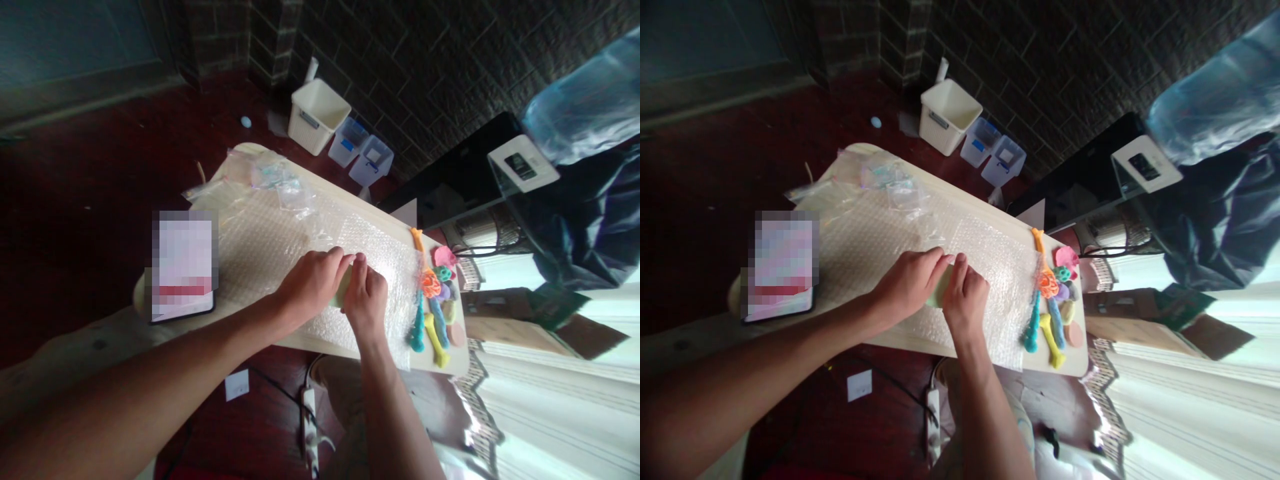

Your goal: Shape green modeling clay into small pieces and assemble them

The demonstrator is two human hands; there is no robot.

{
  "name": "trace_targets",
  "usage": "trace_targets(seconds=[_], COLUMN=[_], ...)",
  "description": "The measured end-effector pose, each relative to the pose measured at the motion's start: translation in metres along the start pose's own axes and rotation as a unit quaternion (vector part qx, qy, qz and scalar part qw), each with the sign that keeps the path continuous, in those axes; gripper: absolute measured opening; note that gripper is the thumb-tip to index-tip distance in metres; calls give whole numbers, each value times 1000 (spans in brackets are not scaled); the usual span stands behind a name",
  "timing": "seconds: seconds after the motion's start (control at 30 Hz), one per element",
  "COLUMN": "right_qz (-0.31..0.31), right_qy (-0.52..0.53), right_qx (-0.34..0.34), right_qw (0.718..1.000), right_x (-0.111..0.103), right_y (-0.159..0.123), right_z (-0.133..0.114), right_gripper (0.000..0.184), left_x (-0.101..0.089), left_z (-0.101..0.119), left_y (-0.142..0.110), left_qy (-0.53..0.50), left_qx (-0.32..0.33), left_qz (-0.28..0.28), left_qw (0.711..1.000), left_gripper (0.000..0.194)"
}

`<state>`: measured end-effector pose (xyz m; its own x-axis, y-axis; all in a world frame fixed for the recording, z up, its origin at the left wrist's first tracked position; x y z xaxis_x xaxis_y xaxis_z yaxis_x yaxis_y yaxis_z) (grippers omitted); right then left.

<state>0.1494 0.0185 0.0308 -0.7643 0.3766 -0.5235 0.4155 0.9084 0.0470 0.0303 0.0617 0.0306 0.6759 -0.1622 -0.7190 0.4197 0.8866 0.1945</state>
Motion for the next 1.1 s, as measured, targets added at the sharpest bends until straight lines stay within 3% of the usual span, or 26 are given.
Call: trace_targets(seconds=[0.13,0.23,0.4,0.47,0.57,0.67,0.83,0.9,1.03,1.1], right_qz=[-23,-6,59,43,-29,-76,4,17,-59,-119], right_qy=[53,17,-40,-1,102,127,2,-21,47,98], right_qx=[36,4,-34,-15,-2,-7,-69,-77,-43,-30], right_qw=[998,1000,997,999,994,989,998,997,996,988], right_x=[1,-4,-16,-19,-14,-8,-12,-13,-7,0], right_y=[-1,0,1,3,6,7,5,4,6,6], right_z=[2,-3,-7,-4,-5,-8,-13,-15,-12,-12], right_gripper=[58,57,58,58,52,49,56,56,51,49], left_x=[-10,-16,-1,-1,-6,-6,4,5,0,3], left_z=[3,-1,-15,-15,-9,-4,-9,-8,-3,-4], left_y=[0,1,0,2,4,3,-2,-2,0,0], left_qy=[-46,-104,-202,-179,-120,-114,-231,-239,-174,-190], left_qx=[27,-1,-100,-76,-4,25,-69,-61,4,-2], left_qz=[21,32,-61,-47,9,15,-47,-47,22,17], left_qw=[998,994,972,980,993,993,969,968,984,982], left_gripper=[38,38,54,57,50,47,56,49,32,30])
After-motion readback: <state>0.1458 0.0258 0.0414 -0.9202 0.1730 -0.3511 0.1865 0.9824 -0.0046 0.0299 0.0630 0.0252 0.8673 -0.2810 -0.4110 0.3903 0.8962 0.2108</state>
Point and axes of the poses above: each hand's wrist, its own y-axis towards the middle knuckle, its own x-axis out of the palm, z = x × y, the point moved 7 cm from there along y, towards the middle knuckle, and after that the axes turned 8 degrees about y, right-handed, at the moved point
